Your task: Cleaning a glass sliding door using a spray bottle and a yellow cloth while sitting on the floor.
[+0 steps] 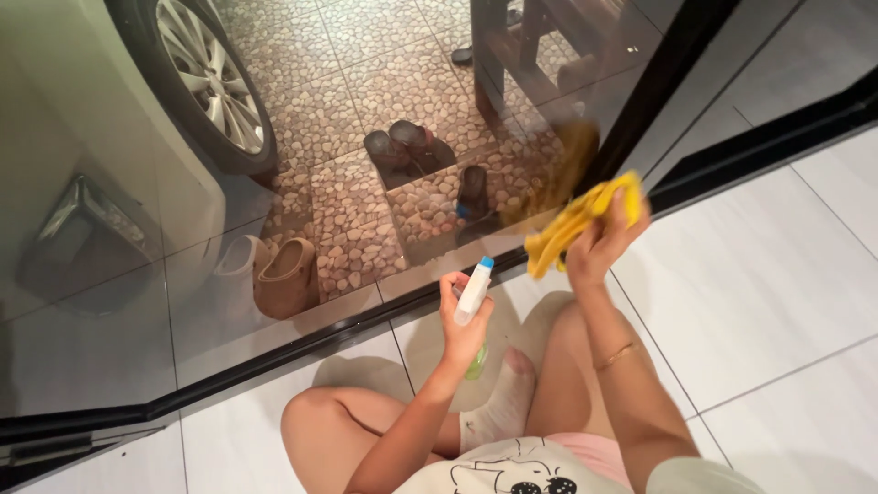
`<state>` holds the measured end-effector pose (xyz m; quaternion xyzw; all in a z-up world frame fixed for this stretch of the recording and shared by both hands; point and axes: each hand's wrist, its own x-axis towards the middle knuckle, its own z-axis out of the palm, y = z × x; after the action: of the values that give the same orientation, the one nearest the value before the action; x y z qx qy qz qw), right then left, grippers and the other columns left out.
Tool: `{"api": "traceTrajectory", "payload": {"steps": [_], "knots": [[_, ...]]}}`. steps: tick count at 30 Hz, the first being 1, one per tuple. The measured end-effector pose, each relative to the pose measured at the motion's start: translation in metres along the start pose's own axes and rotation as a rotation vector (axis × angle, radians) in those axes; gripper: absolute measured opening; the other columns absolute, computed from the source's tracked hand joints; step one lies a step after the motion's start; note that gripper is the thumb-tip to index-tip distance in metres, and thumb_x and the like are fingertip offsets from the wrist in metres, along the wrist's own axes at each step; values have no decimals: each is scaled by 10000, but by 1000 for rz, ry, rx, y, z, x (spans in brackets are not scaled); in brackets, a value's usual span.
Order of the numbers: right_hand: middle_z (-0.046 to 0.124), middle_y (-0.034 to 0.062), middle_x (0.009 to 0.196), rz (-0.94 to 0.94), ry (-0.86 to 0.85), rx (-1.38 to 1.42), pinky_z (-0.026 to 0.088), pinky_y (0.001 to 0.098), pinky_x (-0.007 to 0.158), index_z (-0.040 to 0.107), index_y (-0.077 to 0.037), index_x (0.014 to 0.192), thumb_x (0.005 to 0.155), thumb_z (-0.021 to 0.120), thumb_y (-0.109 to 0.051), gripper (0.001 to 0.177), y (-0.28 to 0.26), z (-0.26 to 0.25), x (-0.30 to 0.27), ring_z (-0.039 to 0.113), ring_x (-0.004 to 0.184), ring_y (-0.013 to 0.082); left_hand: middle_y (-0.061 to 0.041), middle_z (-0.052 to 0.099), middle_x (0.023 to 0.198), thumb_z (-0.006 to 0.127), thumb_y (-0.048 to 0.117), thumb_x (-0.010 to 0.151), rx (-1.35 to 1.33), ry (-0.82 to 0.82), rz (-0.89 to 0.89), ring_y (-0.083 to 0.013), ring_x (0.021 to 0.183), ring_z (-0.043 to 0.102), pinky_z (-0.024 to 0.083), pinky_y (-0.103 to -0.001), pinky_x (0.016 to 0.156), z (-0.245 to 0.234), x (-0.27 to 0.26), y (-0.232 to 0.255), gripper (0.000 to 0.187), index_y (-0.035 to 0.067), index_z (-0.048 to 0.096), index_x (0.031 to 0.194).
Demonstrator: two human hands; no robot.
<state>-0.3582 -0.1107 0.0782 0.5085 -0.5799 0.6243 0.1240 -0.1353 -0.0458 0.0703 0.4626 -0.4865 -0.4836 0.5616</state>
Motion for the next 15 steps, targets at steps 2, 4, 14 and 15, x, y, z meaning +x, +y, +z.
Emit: {"api": "traceTrajectory", "payload": {"steps": [2,4,14,15], "knots": [[312,167,1609,-189,195,43,335,399,1232,409,-164,1581,1083,440,51,544,-22,-4,43,381,1464,331,-79,690,1055,679,-67,816,-128,-26,0,-144,931,644,532,-281,827,-1,-2,-2,386,78,475,1110],[310,149,1622,-126,252,21,315,394,1245,358,-160,1612,1141,455,-31,497,-47,-10,84,367,1480,297,-83,691,1052,680,-74,816,-90,-22,25,-146,944,653,534,-282,838,-3,-2,0,389,78,477,1111],[277,170,1550,-59,406,4,282,435,1241,193,-152,1682,1166,662,-342,723,-35,39,125,343,1468,301,-88,696,1010,687,-74,804,-42,12,2,-158,919,652,536,-301,841,10,3,-14,386,72,486,1099],[277,170,1550,-56,407,-3,282,435,1241,193,-152,1682,1166,662,-342,723,-28,37,117,343,1468,301,-88,696,1010,687,-74,804,-41,6,-3,-158,919,652,536,-301,841,12,4,-11,386,72,486,1099]]}}
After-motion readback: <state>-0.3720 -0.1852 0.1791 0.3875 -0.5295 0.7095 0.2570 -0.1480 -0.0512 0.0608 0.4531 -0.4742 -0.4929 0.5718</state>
